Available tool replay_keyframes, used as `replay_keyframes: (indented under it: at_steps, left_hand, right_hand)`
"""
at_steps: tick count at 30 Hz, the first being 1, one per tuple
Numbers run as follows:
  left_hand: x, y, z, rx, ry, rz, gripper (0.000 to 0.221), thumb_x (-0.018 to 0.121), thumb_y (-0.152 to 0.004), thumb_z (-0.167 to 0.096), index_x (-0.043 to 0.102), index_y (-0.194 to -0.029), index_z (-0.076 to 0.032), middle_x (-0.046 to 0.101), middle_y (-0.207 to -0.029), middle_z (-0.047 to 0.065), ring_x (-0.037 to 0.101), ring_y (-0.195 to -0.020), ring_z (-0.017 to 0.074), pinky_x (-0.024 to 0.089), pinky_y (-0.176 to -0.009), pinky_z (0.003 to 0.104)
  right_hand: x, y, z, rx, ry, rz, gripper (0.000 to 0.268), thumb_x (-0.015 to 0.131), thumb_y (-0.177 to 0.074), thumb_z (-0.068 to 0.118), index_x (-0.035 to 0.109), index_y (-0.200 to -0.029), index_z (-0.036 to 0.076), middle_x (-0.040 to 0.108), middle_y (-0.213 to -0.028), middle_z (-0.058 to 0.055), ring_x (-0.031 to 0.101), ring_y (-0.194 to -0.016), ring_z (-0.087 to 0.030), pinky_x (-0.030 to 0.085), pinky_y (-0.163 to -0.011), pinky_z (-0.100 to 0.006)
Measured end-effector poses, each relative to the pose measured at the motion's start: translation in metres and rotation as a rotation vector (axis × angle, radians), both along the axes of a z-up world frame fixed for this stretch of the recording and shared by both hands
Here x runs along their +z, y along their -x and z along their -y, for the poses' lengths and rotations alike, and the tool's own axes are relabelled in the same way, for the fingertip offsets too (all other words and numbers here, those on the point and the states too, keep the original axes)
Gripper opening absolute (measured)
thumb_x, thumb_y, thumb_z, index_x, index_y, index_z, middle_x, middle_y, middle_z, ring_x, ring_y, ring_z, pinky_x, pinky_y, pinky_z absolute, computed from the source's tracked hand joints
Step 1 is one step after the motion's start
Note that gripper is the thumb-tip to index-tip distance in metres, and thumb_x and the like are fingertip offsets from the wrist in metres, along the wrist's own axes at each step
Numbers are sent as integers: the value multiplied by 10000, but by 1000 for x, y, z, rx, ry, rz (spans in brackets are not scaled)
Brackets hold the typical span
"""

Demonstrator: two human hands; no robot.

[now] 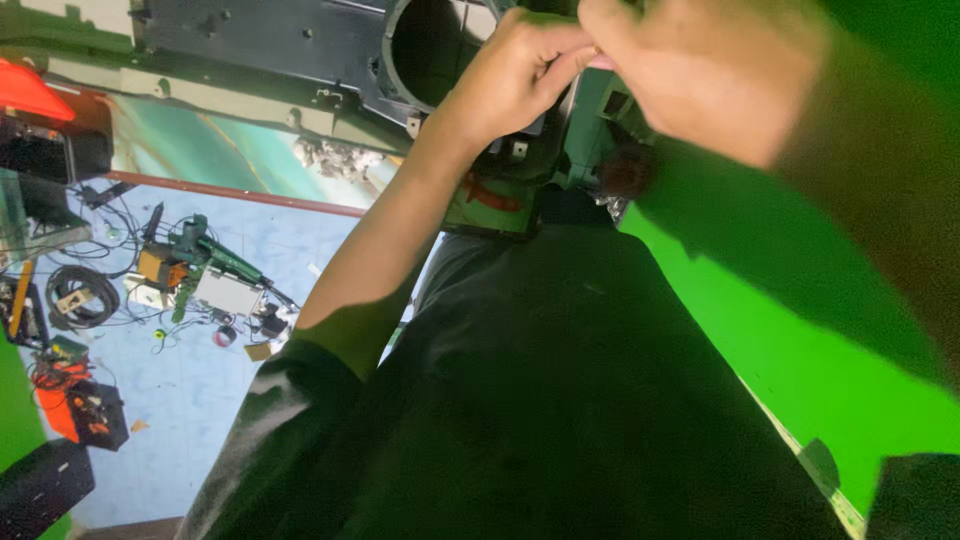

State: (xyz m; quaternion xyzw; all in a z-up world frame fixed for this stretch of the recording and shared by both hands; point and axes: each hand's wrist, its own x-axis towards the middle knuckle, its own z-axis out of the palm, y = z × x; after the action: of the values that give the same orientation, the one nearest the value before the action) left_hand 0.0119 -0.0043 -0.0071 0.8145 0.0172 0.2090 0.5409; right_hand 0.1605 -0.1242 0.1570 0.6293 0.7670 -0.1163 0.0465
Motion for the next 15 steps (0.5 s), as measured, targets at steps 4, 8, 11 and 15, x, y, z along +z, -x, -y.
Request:
replay_keyframes:
  at_steps: [4, 8, 11, 15]
  left_hand:
    - [1, -1, -1, -10, -21, 81, 104, 643, -1079, -71, 728, -1125, -33, 700, -873, 182, 663, -692, 328, 508, -668, 382]
    - [1, -8, -1, -56, -32, 122, 106, 619, -1108, -62, 698, -1172, -35, 727, -982, 178, 720, -810, 330, 556, -735, 377]
    - [4, -7, -1, -97, -52, 100, 82, 627, -1099, -53, 688, -1142, -18, 727, -999, 190, 715, -892, 375, 566, -758, 384]
    - [5, -7, -4, -104, -10, -165, 119, 629, -1059, -51, 732, -1110, -22, 677, -835, 225, 647, -686, 390, 497, -640, 416]
  right_hand:
    - [-6, 37, 11, -274, -306, 152, 264, 678, -979, 179, 604, -1183, 28, 651, -667, -161, 682, -597, -346, 538, -534, -426]
    - [-18, 45, 17, -518, -238, -150, 189, 627, -1074, 63, 565, -1171, -87, 635, -656, -231, 663, -579, -430, 529, -507, -489]
    - [-28, 59, 22, -677, -260, -126, 330, 629, -1066, 61, 528, -1310, -136, 659, -679, -205, 677, -593, -406, 549, -532, -464]
    - [-25, 56, 26, -614, -148, -84, 346, 646, -998, 76, 549, -1278, -102, 673, -697, -232, 690, -605, -404, 558, -538, -466]
